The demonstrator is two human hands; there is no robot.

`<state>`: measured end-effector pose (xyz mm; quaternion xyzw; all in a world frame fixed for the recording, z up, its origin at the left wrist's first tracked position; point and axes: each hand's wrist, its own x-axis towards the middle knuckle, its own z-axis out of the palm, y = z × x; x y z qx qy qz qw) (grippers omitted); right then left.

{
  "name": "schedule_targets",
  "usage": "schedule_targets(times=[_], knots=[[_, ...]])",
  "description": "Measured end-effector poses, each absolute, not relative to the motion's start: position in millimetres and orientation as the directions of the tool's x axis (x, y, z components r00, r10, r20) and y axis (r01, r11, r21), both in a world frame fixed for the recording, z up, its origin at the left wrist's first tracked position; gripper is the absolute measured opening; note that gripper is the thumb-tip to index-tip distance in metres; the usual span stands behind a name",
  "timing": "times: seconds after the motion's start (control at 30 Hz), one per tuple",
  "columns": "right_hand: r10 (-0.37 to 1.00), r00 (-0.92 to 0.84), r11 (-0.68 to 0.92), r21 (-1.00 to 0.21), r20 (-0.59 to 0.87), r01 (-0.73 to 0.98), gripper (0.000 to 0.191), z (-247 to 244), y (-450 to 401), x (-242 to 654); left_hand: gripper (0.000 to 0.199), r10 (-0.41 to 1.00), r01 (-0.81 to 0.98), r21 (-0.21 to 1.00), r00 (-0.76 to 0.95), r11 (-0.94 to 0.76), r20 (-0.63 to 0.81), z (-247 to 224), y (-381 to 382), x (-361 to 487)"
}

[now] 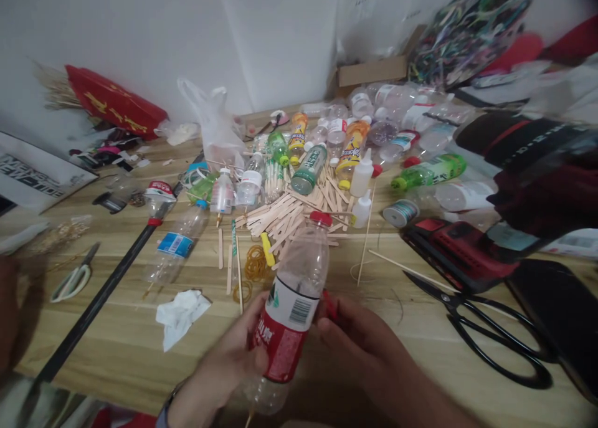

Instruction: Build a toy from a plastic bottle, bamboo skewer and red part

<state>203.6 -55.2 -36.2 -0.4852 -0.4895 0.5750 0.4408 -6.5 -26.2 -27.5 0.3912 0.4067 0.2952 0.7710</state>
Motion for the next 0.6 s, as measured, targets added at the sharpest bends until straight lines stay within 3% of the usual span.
schedule_targets(times=[0.13, 0.37, 0.6], knots=[[0.982, -0.151, -0.121, -0.991, -0.112, -0.053, 0.035, -39, -54, 200, 0.073, 0.763, -0.160, 0.835, 0.523, 0.526, -0.380, -26, -16, 1], [0.985, -0.133, -0.095, -0.989, -0.110, 0.114, 0.026, -39, -53, 202, 0.082, 0.715, -0.168, 0.805, 0.585, 0.569, -0.383, -25, 1, 9], [0.987, -0.156, -0.010, -0.972, -0.048, 0.235, 0.025, -35, -55, 206, 0.056, 0.709, -0.188, 0.759, 0.546, 0.624, -0.447, -22, 5, 19]])
